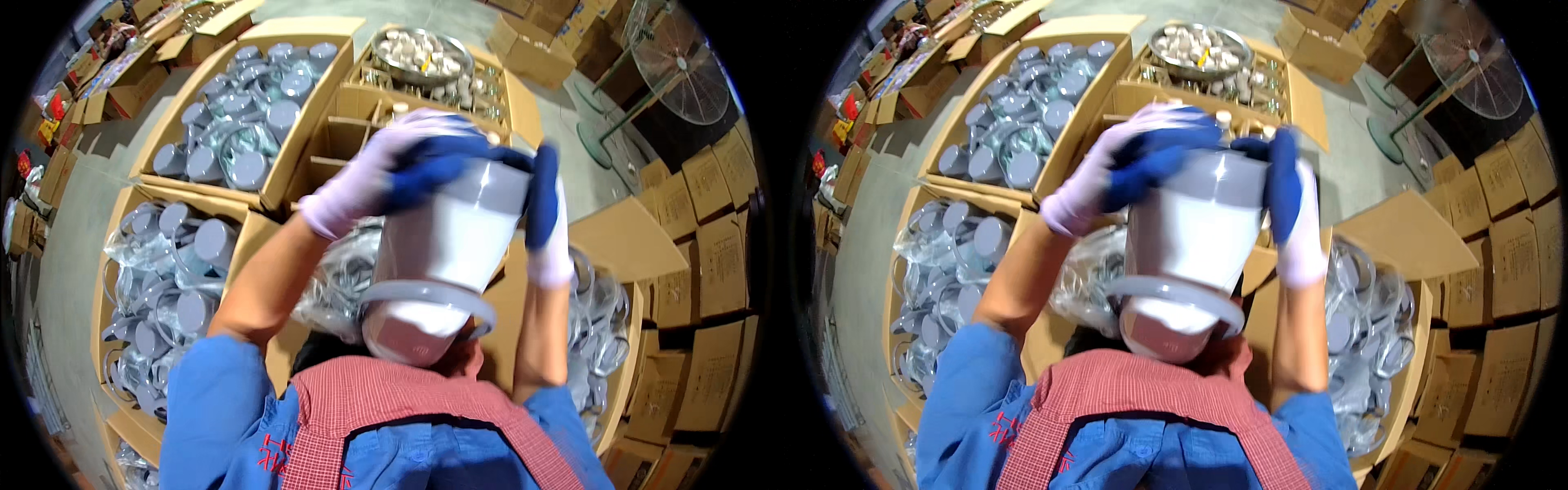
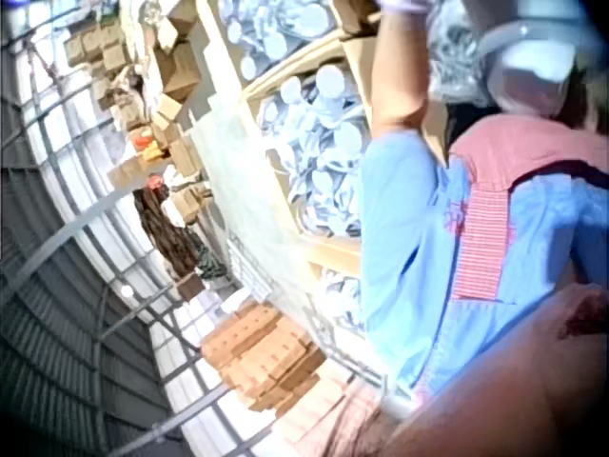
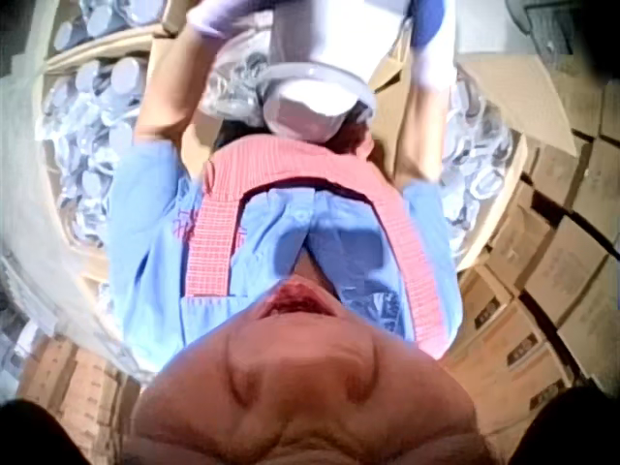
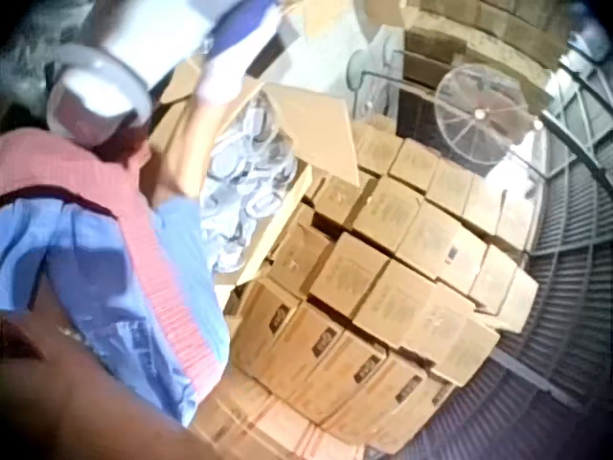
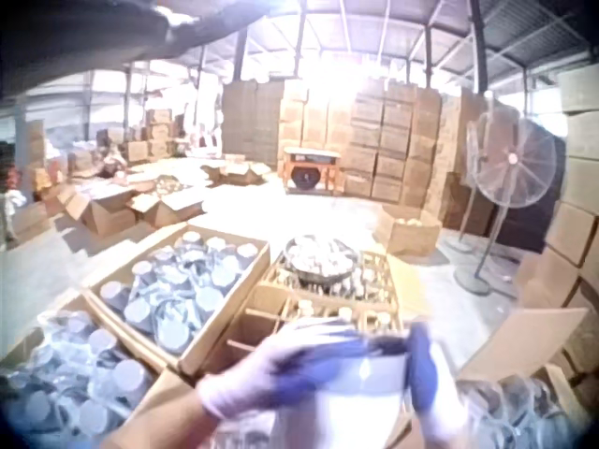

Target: The person assembles white plastic containers by attaching lids and placing them into cardboard boxes. They also handle small glass jars and plastic-wrapped lids, organizing them within the boxes.

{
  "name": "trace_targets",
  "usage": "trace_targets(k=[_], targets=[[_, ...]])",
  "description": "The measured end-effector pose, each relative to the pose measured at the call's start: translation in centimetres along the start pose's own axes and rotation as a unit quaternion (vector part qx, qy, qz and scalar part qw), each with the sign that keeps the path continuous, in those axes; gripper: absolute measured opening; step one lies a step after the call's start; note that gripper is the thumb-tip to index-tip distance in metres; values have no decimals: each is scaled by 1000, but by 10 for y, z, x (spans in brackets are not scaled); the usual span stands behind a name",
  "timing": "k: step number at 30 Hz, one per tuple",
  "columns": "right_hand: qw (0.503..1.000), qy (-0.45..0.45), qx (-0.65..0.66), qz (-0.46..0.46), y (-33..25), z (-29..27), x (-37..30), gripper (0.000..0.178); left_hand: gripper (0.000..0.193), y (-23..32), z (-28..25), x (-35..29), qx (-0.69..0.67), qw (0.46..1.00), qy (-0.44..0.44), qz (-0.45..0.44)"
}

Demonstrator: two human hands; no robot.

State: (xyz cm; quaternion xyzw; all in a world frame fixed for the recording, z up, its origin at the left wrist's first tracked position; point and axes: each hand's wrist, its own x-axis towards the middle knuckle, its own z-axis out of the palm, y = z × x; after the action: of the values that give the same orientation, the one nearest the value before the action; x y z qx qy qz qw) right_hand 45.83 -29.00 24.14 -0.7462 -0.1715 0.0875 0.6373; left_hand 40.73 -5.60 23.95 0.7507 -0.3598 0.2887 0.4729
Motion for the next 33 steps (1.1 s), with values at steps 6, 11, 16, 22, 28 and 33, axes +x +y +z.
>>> trace_targets(k=[6, 11, 16, 22, 28, 33], targets=[[935, -76, 321, 129, -31, -1, 7, 53, 32, 47, 13, 23, 71, 997, -43, 3], [920, -309, -235, -61, -61, -39, 24, 36, 50, 15, -17, -22, -48, 984, -38, -167], [904, -340, -258, -32, -78, -60, 24, 26, 46, 42, -31, -148, 250, 901, -256, -244], [825, -279, -483, -91, -96, -42, 16, 20, 17, 34, -59, -57, -402, 810, 284, -319], [571, -428, -556, -427, -97, -55, 54, 51, 17, -49, -85, 30, -405, 796, 381, -237], [691, -522, -472, -165, -71, -47, 108, 28, 19, -134, -73, 45, -556, 736, 304, -236]])
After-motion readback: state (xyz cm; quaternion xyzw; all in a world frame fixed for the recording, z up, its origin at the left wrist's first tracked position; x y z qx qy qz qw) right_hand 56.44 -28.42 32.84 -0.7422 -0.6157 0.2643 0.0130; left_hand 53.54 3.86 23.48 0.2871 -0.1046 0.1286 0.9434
